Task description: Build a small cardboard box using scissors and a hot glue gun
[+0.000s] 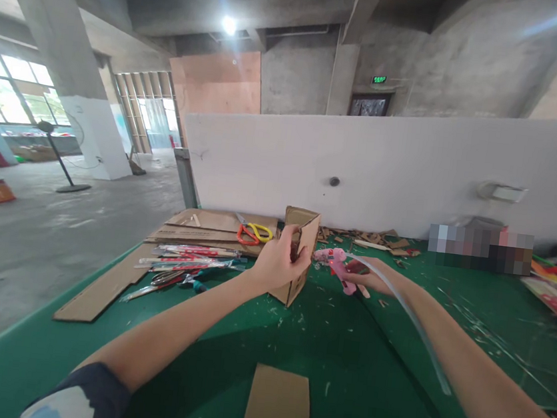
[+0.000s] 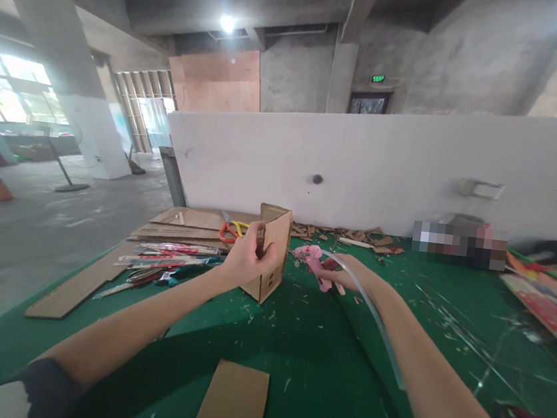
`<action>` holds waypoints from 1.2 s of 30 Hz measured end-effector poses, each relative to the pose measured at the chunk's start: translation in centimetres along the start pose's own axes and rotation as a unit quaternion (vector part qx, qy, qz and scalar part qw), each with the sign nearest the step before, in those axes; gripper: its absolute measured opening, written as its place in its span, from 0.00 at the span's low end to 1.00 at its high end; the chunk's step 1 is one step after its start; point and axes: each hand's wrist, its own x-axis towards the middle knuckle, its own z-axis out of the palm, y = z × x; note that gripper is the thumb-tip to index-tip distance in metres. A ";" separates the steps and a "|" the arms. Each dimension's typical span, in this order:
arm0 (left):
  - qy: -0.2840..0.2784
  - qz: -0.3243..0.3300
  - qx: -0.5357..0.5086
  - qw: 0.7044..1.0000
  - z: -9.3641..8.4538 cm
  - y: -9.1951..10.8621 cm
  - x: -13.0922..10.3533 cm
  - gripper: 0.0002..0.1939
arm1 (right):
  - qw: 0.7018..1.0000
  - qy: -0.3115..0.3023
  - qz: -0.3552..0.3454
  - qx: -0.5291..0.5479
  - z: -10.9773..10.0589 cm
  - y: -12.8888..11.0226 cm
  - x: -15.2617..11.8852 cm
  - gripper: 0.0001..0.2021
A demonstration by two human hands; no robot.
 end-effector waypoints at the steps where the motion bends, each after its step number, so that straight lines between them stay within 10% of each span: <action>1: 0.000 -0.001 0.005 1.000 0.0 0.0 0.0 0.19 | 0.999 -0.020 0.008 0.031 -0.8 0.3 -0.1 0.17; 7: -0.008 -0.011 0.027 1.000 0.1 0.1 0.0 0.19 | 0.972 -0.006 0.106 0.209 -4.6 -1.6 -1.8 0.27; 11: -0.008 -0.015 0.035 0.999 0.2 0.1 0.0 0.19 | 0.999 0.019 0.036 0.008 -4.7 -4.4 -2.0 0.26; 17: -0.012 -0.012 0.041 0.999 0.0 0.3 0.1 0.18 | 0.963 0.060 0.006 -0.262 -3.3 -6.0 -0.7 0.14; 36: -0.006 -0.001 0.078 0.997 0.1 -0.1 0.1 0.18 | 0.917 0.123 -0.066 -0.373 -4.1 -5.3 -0.7 0.17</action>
